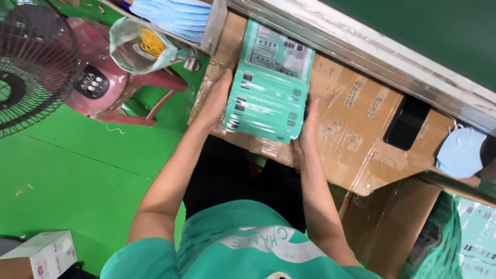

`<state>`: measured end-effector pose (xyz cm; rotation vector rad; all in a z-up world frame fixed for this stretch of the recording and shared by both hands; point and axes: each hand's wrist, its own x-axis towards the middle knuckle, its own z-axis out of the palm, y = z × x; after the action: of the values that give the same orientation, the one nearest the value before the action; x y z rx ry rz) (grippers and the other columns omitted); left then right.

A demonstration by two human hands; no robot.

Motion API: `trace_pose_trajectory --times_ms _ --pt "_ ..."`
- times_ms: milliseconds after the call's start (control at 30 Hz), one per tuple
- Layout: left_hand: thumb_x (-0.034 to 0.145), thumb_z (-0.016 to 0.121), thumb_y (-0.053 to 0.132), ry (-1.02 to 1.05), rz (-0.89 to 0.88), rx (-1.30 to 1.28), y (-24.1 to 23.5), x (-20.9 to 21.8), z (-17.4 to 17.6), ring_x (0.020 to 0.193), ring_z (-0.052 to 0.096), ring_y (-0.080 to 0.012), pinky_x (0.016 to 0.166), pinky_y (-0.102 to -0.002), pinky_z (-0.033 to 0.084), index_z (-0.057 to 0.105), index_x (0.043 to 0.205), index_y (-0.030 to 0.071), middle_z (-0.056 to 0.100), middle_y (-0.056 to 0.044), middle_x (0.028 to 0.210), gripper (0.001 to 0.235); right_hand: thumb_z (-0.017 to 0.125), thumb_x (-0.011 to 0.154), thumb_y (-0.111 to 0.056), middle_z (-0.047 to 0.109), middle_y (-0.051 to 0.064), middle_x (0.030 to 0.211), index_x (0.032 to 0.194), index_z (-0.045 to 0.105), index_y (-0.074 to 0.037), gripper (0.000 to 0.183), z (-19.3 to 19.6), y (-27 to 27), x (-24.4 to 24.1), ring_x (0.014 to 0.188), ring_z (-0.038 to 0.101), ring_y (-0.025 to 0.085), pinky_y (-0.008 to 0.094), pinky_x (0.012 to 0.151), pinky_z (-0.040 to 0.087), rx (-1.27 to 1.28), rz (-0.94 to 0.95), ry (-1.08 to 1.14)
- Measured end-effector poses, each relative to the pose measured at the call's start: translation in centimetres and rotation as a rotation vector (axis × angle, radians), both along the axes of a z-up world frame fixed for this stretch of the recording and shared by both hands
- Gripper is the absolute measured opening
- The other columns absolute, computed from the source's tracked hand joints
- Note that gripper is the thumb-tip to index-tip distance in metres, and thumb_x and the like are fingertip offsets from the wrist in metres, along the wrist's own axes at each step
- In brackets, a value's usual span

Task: Placing blue face masks into plastic retail pouches at a packaging station.

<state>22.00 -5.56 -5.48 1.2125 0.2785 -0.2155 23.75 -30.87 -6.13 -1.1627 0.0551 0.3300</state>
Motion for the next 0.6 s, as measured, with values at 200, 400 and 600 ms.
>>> trace_pose_trajectory --times_ms 200,400,600 --pt "0.098 0.067 0.015 -0.423 0.137 0.949 -1.5 1.6 15.1 0.147 0.048 -0.032 0.122 -0.039 0.038 0.051 0.149 0.0 0.053 -0.018 0.154 0.056 0.028 0.11 -0.049 0.033 0.019 0.167 0.159 0.028 0.001 0.069 -3.0 -3.6 0.9 0.155 0.033 0.029 0.041 0.128 0.026 0.151 -0.156 0.019" --pt "0.107 0.081 0.026 -0.958 0.137 1.479 -4.5 16.5 7.3 0.113 0.062 -0.0334 0.096 -0.048 0.049 0.062 0.127 0.009 0.065 -0.01 0.119 0.032 0.038 0.112 -0.033 0.046 0.027 0.156 0.152 0.037 0.009 0.058 -2.8 -4.5 -0.3 0.146 0.049 0.031 0.042 0.12 0.037 0.327 -0.177 0.043" --pt "0.103 0.078 0.018 -1.16 0.023 1.371 -10.4 19.5 9.0 0.112 0.062 -0.0335 0.096 -0.047 0.05 0.061 0.126 0.006 0.065 -0.012 0.117 0.031 0.049 0.109 -0.021 0.051 0.026 0.149 0.142 0.047 0.008 0.045 -2.4 -7.8 -1.6 0.14 0.052 0.033 0.046 0.119 0.045 0.33 -0.106 0.053"
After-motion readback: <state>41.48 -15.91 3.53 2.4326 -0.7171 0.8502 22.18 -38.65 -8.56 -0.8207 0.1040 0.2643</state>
